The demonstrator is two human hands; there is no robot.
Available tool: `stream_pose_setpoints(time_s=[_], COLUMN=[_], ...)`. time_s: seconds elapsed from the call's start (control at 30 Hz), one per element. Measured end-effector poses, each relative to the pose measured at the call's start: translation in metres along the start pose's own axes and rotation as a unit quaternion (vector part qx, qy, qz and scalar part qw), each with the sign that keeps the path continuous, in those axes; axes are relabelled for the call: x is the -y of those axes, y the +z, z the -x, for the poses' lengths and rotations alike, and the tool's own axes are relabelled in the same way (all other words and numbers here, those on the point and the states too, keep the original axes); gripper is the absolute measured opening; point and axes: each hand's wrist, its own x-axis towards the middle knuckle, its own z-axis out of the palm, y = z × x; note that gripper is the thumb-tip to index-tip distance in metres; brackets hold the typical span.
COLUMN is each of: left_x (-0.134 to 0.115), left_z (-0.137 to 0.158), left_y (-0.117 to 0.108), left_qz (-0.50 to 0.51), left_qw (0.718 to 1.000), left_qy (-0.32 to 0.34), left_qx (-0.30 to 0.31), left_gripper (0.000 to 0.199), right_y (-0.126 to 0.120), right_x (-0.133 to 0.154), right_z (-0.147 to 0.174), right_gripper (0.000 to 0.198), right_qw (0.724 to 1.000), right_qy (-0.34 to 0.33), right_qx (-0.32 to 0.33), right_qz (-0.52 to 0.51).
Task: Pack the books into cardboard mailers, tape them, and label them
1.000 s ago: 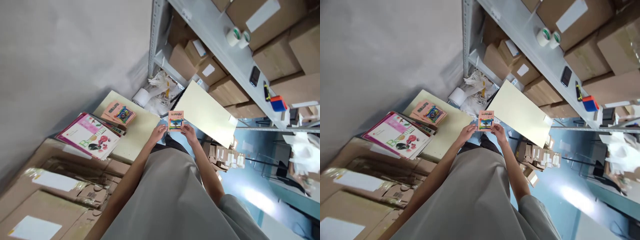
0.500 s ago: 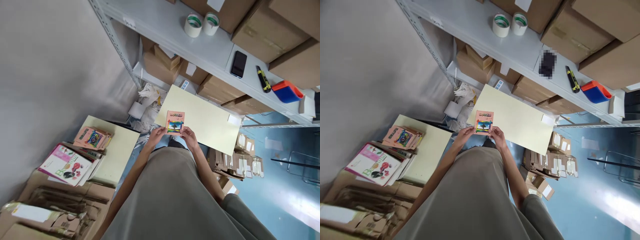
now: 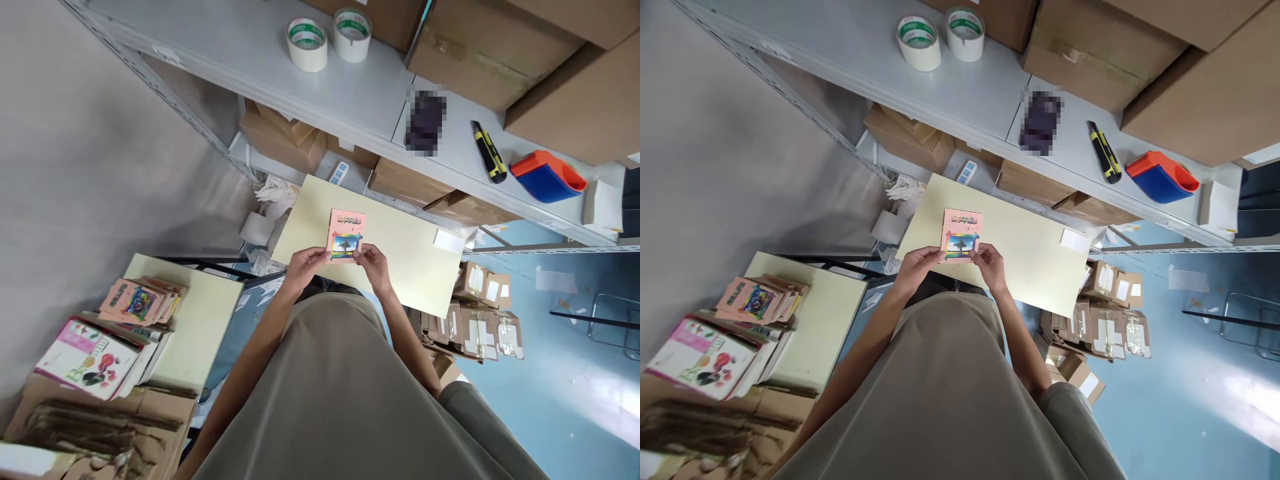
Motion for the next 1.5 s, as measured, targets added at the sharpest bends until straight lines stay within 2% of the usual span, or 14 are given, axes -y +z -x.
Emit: stream_pose_setpoints(time_s=[0.1,0.2,0.37,0.43,0.53,0.6,0.67,0.77,0.87,0.93,1.0,1.2,1.4,1.5], left_x=[-0.004,-0.006,-0.013,-0.020,-0.031,-0.036,-0.038,-0.038,-0.038,-0.038,-0.038,-0.039,-0.034,-0.033], left_z=[-0.003,-0.006,-0.006,-0.002,0.007,0.013,0.017,0.019,0.016,0.011,0.006,0.005,0.011,0.013], left_y=[0.009,0.016,0.029,0.035,0.045,0.053,0.058,0.061,0.054,0.044,0.034,0.019,0.023,0.025], left_qz=[0.000,-0.003,-0.009,-0.013,-0.074,-0.145,-0.198,-0.202,-0.172,-0.144,-0.100,-0.005,0.033,0.049], left_qw=[1.000,1.000,1.000,0.999,0.993,0.980,0.965,0.957,0.960,0.969,0.982,0.998,0.999,0.998], left_qy=[0.005,0.007,0.023,0.040,0.087,0.132,0.170,0.199,0.217,0.201,0.156,0.034,0.016,0.023], left_qx=[0.007,0.001,-0.005,0.016,0.031,0.018,0.012,0.055,0.040,-0.006,-0.019,0.061,0.026,0.010], left_gripper=[0.070,0.069,0.064,0.060,0.047,0.034,0.024,0.030,0.048,0.056,0.063,0.069,0.073,0.072], right_y=[-0.004,-0.006,-0.003,0.001,0.008,0.011,0.011,0.003,-0.009,-0.017,-0.022,-0.021,-0.017,-0.014], right_x=[-0.005,-0.004,0.016,0.026,0.038,0.043,0.045,0.048,0.054,0.060,0.065,0.064,0.062,0.058], right_z=[-0.002,-0.001,0.001,0.003,0.005,0.006,0.005,0.001,-0.001,0.000,0.003,0.012,0.012,0.008], right_gripper=[0.063,0.071,0.039,0.037,0.050,0.058,0.050,0.024,0.026,0.029,0.032,0.039,0.041,0.050], right_qw=[1.000,0.995,0.962,0.969,0.989,0.993,0.993,0.989,0.989,0.992,0.994,0.997,0.995,0.993], right_qy=[-0.002,-0.030,-0.152,-0.146,-0.089,-0.068,-0.068,-0.090,-0.117,-0.118,-0.099,-0.049,-0.064,-0.086], right_qx=[-0.022,-0.061,-0.082,-0.052,-0.010,-0.016,-0.033,-0.044,-0.021,0.012,0.038,0.056,0.075,0.076], right_qz=[0.006,0.073,0.213,0.190,0.121,0.098,0.094,0.111,0.093,0.049,0.008,-0.020,-0.026,0.007])
